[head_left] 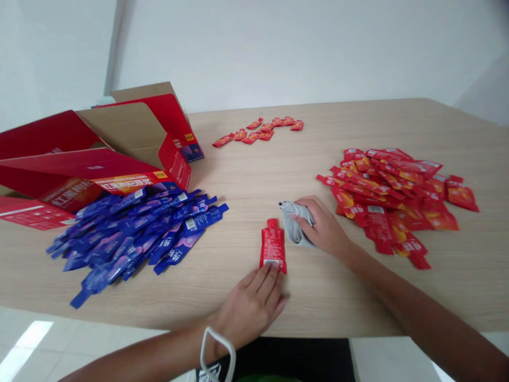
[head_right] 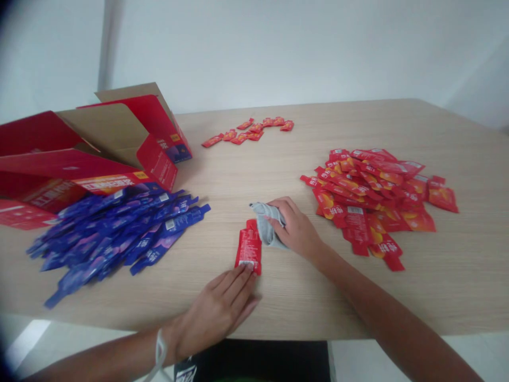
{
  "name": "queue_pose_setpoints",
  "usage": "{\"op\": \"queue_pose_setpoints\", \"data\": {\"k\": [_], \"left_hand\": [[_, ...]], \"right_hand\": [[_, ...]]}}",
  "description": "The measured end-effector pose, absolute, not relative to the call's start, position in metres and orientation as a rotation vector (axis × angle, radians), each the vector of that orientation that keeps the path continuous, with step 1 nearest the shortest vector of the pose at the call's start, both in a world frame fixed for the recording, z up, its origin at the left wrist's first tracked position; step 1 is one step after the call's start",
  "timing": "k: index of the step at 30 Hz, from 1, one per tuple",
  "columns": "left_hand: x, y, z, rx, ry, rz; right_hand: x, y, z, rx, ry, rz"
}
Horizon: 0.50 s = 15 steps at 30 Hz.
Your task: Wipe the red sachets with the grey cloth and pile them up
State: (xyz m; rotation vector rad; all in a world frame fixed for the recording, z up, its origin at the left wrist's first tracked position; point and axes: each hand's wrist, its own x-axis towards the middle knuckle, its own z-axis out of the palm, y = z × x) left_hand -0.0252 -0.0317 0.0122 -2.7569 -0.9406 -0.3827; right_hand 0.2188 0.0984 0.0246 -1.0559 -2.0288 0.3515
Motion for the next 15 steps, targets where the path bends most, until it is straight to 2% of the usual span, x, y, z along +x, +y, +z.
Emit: {"op": "queue_pose_setpoints", "data": {"k": [4, 8, 12, 15], "left_hand": [[-0.023, -0.034, 0.010, -2.741, -0.924, -0.359], [-0.022, -0.037, 0.006, -2.832, -0.957, -0.218], [-0.024, -0.039, 0.001, -2.760, -0.904, -0.349], [-0.026, -0.039, 0.002, -2.764, -0.876, -0.367]], "right_hand": [[0.193, 0.071, 0.035, -0.846, -2.421, 0.476], [0.178, 0.057, 0.016, -0.737, -2.650, 0.502], [0.176, 0.094, 0.005, -0.919, -2.627, 0.446], [0.177, 0.130, 0.016, -1.091, -2.594, 0.322]]}}
